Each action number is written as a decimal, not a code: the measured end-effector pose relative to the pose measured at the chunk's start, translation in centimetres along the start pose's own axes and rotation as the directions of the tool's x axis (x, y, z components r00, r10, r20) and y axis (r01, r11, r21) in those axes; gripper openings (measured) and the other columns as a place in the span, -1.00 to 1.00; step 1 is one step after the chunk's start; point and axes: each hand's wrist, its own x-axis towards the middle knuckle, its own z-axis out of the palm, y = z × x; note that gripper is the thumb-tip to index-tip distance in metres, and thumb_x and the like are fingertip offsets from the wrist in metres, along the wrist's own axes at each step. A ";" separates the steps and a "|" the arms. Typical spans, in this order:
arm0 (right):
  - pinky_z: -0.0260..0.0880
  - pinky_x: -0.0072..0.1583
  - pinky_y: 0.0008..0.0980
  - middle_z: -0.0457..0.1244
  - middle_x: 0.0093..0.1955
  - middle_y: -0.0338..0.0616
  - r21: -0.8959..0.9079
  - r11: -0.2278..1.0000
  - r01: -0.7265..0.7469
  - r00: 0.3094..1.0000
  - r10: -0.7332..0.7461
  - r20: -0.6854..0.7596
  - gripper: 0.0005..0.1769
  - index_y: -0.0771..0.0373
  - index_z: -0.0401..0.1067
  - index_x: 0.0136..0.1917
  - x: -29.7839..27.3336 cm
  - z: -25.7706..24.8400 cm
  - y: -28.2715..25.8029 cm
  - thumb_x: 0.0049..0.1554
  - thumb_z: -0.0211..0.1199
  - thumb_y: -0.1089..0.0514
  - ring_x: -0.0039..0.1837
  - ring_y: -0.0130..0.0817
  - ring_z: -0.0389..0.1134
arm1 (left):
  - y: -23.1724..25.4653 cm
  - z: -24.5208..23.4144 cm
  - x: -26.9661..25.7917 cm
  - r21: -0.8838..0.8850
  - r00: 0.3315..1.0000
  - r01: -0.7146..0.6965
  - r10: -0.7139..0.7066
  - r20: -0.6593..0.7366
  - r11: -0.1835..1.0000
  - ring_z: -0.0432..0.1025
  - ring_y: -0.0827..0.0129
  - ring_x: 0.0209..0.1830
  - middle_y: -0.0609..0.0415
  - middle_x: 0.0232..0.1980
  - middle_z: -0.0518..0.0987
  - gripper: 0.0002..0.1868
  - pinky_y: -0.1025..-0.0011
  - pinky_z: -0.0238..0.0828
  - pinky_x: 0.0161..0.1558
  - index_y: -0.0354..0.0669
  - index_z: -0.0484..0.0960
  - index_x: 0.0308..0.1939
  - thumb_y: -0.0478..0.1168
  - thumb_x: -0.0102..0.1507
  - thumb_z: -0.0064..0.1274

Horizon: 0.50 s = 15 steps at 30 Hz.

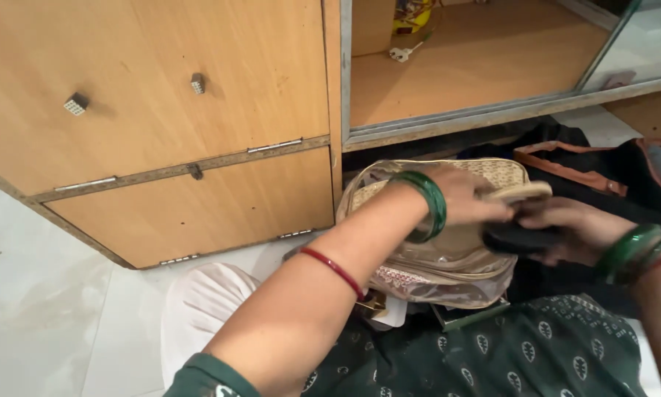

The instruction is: The person removes items from a wooden cabinet, including a makeup palette, a cosmetic bag, and other small items, then places them into a larger bag on the floor. The person continues to sort and pack items from the cabinet into the bag.

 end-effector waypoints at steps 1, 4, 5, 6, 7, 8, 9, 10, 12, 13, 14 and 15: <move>0.40 -0.11 -0.18 0.37 0.13 -0.10 0.072 0.996 0.048 0.999 -0.050 0.015 -0.43 0.19 0.35 0.37 -0.4 1.7 -0.7 0.08 0.19 0.11 0.00 -0.23 0.40 | 0.0 -0.3 0.4 -0.036 1.000 0.023 -0.024 -0.014 0.999 0.53 0.05 0.20 -0.05 0.22 0.63 -0.13 0.17 0.43 0.18 0.27 0.60 0.28 0.52 0.03 -0.19; 0.54 0.11 -0.17 0.35 0.25 -0.11 0.219 0.958 0.186 0.967 -0.218 0.133 -0.42 0.25 0.31 0.38 -1.9 5.4 -2.6 0.07 0.19 0.22 0.21 -0.31 0.44 | 0.3 -0.9 1.1 -0.102 0.999 0.044 -0.047 -0.021 0.994 0.54 0.06 0.18 -0.07 0.19 0.64 -0.15 0.18 0.43 0.16 0.27 0.62 0.26 0.54 0.07 -0.27; 0.54 0.11 -0.12 0.34 0.26 -0.12 0.240 0.949 0.207 0.963 -0.241 0.122 -0.42 0.23 0.30 0.37 -2.0 6.5 -3.0 0.07 0.18 0.25 0.22 -0.29 0.43 | 0.4 -0.9 1.2 -0.116 0.999 0.044 -0.046 -0.018 0.992 0.55 0.07 0.16 -0.06 0.17 0.65 -0.15 0.19 0.45 0.15 0.26 0.64 0.24 0.53 0.08 -0.28; 0.54 0.11 -0.07 0.32 0.27 -0.13 0.260 0.938 0.230 0.958 -0.266 0.110 -0.43 0.20 0.28 0.37 -1.9 7.6 -3.4 0.07 0.17 0.28 0.23 -0.27 0.42 | 0.4 -1.0 1.2 -0.129 0.999 0.042 -0.045 -0.023 0.991 0.56 0.07 0.15 -0.05 0.16 0.67 -0.15 0.19 0.45 0.15 0.26 0.63 0.25 0.53 0.08 -0.28; 0.53 0.12 -0.02 0.31 0.28 -0.15 0.280 0.926 0.254 0.952 -0.291 0.099 -0.42 0.18 0.27 0.37 -1.7 8.4 -3.7 0.07 0.16 0.31 0.24 -0.25 0.41 | 0.5 -1.1 1.2 -0.141 0.999 0.040 -0.044 -0.028 0.989 0.56 0.07 0.15 -0.05 0.15 0.68 -0.16 0.19 0.44 0.15 0.26 0.63 0.25 0.52 0.08 -0.28; 0.53 0.11 -0.04 0.32 0.26 -0.08 0.185 0.923 0.337 0.935 -0.351 0.046 -0.43 0.23 0.29 0.35 -1.4 9.4 -3.9 0.05 0.20 0.31 0.22 -0.21 0.42 | 0.5 -1.3 1.2 -0.151 0.998 0.041 -0.046 -0.032 0.988 0.56 0.07 0.14 -0.04 0.13 0.69 -0.16 0.19 0.44 0.15 0.26 0.62 0.26 0.51 0.08 -0.28; 0.53 0.10 -0.06 0.33 0.24 -0.01 0.085 0.907 0.412 0.910 -0.414 0.000 -0.43 0.29 0.31 0.33 -1.0 10.4 -4.0 0.03 0.25 0.31 0.21 -0.17 0.43 | 0.6 -1.4 1.3 -0.167 0.998 0.049 -0.055 -0.027 0.985 0.59 0.11 0.12 -0.03 0.12 0.71 -0.16 0.20 0.46 0.12 0.24 0.64 0.24 0.51 0.09 -0.29; 0.53 0.09 -0.08 0.34 0.22 0.06 -0.020 0.879 0.477 0.878 -0.477 -0.039 -0.43 0.34 0.33 0.30 -0.6 11.2 -4.1 0.01 0.29 0.31 0.19 -0.13 0.44 | 0.7 -1.5 1.4 -0.184 0.998 0.059 -0.064 -0.021 0.981 0.61 0.15 0.10 -0.02 0.10 0.72 -0.16 0.20 0.49 0.10 0.22 0.66 0.21 0.51 0.09 -0.30; 0.48 0.13 -0.12 0.37 0.17 0.09 -0.328 0.729 0.601 0.724 -0.670 -0.164 -0.45 0.39 0.36 0.26 -0.3 12.9 -3.9 0.01 0.37 0.21 0.20 -0.16 0.44 | 0.5 -1.8 1.6 -0.220 0.997 0.059 -0.068 -0.034 0.974 0.62 0.17 0.11 -0.03 0.11 0.71 -0.14 0.19 0.50 0.09 0.18 0.65 0.22 0.52 0.08 -0.31; 0.46 0.15 -0.15 0.39 0.14 0.11 -0.479 0.626 0.616 0.621 -0.759 -0.193 -0.44 0.42 0.38 0.24 -0.3 13.6 -3.8 0.02 0.41 0.17 0.20 -0.17 0.44 | 0.4 -2.0 1.7 -0.239 0.997 0.050 -0.064 -0.051 0.970 0.61 0.15 0.13 -0.05 0.14 0.69 -0.11 0.17 0.49 0.10 0.16 0.63 0.25 0.54 0.08 -0.31; 0.45 0.17 -0.14 0.40 0.14 0.09 -0.596 0.659 0.460 0.701 -0.681 -0.211 -0.46 0.37 0.42 0.21 -0.4 13.9 -3.8 0.04 0.43 0.07 0.19 -0.13 0.44 | 0.2 -2.2 1.8 -0.256 0.996 0.041 -0.060 -0.068 0.966 0.59 0.13 0.15 -0.07 0.17 0.68 -0.08 0.15 0.48 0.12 0.14 0.61 0.27 0.55 0.08 -0.31; 0.44 0.19 -0.13 0.41 0.13 0.08 -0.694 0.659 0.289 0.766 -0.594 -0.246 -0.47 0.33 0.46 0.19 -0.6 13.9 -3.8 0.07 0.45 -0.02 0.18 -0.09 0.44 | -0.1 -2.3 1.8 -0.253 0.996 0.048 -0.064 -0.056 0.966 0.56 0.11 0.18 -0.08 0.21 0.64 -0.05 0.13 0.46 0.13 0.14 0.61 0.28 0.55 0.02 -0.26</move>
